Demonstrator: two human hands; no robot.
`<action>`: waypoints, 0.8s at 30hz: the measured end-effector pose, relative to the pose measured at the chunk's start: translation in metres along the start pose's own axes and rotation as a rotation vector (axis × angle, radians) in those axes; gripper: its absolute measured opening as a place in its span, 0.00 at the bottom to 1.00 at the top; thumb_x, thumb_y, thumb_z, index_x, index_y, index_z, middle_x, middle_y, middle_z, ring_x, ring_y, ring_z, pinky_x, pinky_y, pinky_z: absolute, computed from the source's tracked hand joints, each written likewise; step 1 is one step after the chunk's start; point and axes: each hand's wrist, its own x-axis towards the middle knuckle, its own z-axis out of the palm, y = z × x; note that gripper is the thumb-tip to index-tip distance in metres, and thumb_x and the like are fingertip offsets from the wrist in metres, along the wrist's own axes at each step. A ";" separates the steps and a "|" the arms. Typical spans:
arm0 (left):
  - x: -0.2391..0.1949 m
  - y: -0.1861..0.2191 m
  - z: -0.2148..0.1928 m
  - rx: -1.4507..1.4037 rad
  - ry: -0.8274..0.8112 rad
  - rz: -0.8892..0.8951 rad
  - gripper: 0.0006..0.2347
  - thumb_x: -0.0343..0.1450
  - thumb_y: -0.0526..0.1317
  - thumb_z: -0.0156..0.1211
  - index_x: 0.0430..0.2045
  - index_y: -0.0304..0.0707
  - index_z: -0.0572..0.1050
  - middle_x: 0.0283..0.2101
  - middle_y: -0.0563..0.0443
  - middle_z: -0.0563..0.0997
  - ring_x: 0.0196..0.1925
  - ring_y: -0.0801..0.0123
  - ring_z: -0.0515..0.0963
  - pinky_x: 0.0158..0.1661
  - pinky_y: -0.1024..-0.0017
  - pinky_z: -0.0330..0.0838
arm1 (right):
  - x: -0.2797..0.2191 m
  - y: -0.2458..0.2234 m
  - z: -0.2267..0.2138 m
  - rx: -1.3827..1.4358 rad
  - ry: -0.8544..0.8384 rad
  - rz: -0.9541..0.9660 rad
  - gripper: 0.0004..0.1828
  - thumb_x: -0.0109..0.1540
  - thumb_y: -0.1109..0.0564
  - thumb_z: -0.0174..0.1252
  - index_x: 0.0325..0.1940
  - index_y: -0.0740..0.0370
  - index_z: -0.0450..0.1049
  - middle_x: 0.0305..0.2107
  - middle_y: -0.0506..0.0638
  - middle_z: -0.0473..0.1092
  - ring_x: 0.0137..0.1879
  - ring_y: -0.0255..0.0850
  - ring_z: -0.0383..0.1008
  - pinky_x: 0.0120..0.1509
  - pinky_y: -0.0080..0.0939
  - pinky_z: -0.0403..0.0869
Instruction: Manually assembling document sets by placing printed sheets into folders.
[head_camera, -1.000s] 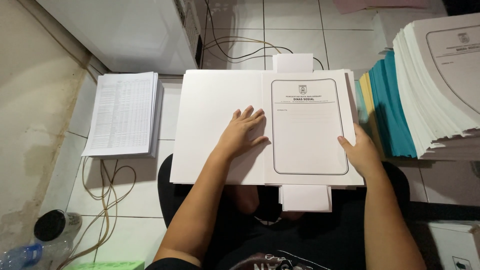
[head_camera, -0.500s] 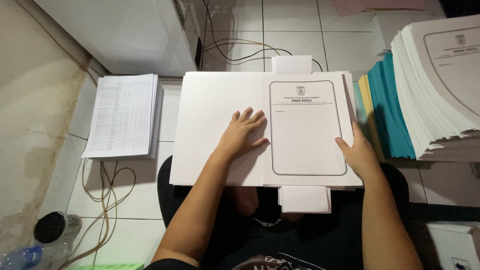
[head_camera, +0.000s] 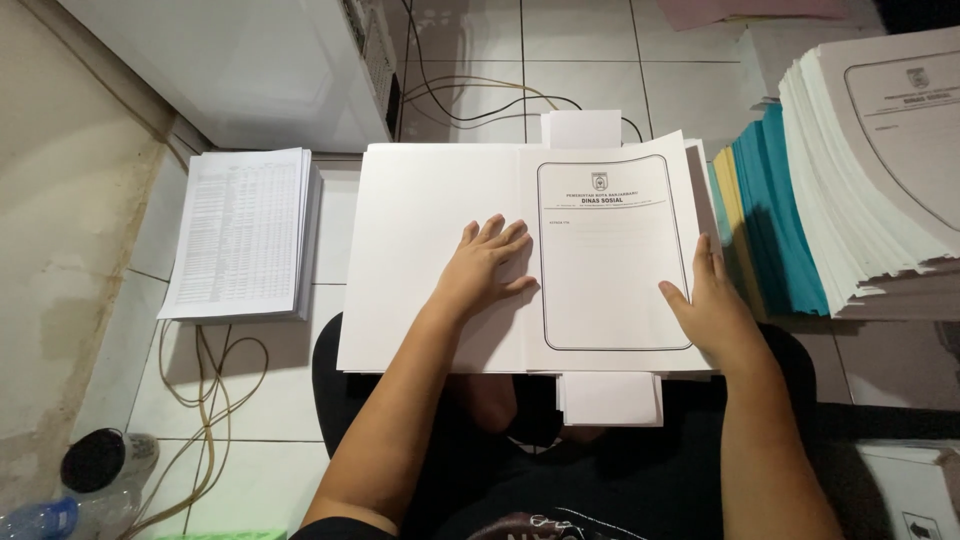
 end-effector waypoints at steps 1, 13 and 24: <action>0.000 -0.001 0.001 0.004 0.000 0.003 0.28 0.67 0.59 0.65 0.62 0.54 0.72 0.69 0.57 0.70 0.75 0.58 0.60 0.72 0.50 0.48 | 0.000 -0.001 -0.001 0.000 0.010 -0.028 0.43 0.68 0.47 0.48 0.79 0.73 0.39 0.71 0.81 0.44 0.75 0.72 0.48 0.71 0.74 0.59; 0.001 -0.006 0.011 -0.051 0.050 0.068 0.28 0.67 0.55 0.66 0.62 0.49 0.71 0.69 0.54 0.68 0.74 0.53 0.59 0.71 0.47 0.45 | 0.021 0.017 0.007 1.291 -0.151 -0.230 0.52 0.59 0.26 0.36 0.77 0.66 0.53 0.67 0.62 0.60 0.71 0.53 0.61 0.70 0.54 0.62; -0.003 0.007 -0.009 -0.042 -0.052 -0.039 0.22 0.71 0.48 0.61 0.63 0.55 0.71 0.70 0.57 0.68 0.76 0.63 0.57 0.73 0.53 0.42 | 0.008 -0.051 0.053 0.701 -0.190 -0.368 0.47 0.63 0.27 0.34 0.79 0.55 0.43 0.73 0.56 0.44 0.77 0.51 0.39 0.73 0.60 0.34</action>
